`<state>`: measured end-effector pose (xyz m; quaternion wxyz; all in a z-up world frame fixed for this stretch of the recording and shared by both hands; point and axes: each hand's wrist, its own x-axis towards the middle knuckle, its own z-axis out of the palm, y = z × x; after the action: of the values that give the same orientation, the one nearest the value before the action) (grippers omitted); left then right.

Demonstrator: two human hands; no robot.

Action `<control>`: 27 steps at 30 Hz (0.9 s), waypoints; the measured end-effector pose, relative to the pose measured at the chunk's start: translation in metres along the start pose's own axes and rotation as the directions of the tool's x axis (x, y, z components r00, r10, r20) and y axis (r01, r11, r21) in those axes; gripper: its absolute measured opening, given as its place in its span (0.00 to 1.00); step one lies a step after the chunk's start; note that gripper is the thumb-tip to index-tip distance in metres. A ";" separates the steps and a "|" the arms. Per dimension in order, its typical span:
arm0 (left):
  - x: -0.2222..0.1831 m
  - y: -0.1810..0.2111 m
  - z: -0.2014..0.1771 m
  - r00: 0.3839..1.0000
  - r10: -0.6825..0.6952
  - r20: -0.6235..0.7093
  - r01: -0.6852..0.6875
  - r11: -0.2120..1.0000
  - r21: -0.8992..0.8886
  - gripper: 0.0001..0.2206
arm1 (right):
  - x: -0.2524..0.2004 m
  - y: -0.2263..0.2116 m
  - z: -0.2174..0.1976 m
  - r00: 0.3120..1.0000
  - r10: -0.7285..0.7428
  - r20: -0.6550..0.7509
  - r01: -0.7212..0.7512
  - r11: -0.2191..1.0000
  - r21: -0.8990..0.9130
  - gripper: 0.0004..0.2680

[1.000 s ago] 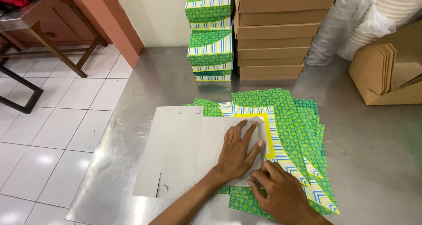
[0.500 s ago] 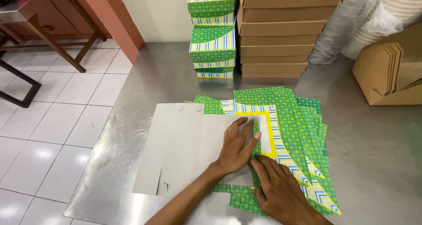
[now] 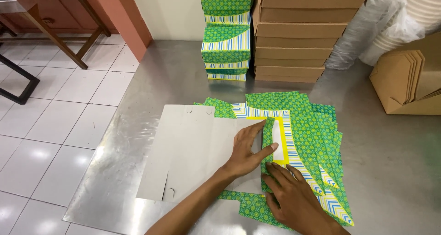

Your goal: The person folds a flat, patterned cardboard sheet into a small rectangular box by hand, tucking flaps and securing tabs. After completing one box, they place it on a stack of finished boxes and begin folding another sheet.

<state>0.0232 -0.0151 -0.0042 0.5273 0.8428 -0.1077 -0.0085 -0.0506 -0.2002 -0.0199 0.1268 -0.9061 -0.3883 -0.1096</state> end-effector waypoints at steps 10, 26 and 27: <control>-0.001 -0.007 0.006 0.974 0.183 -0.136 -0.179 0.983 0.042 0.18 | 0.019 0.011 -0.028 0.996 0.058 0.070 -0.071 0.976 0.204 0.10; -0.010 -0.008 -0.036 0.882 0.348 0.318 -0.459 0.788 0.410 0.38 | 0.026 0.044 -0.008 0.928 0.363 0.084 -0.372 0.899 0.232 0.30; -0.009 -0.012 -0.035 0.869 0.388 0.307 -0.489 0.765 0.418 0.39 | 0.027 0.044 -0.010 0.913 0.389 0.127 -0.408 0.885 0.226 0.30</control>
<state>0.0208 0.0225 -0.0003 0.2734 0.8925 -0.3542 0.0571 -0.0015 -0.2140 -0.0092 0.2432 -0.9471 -0.2092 0.0032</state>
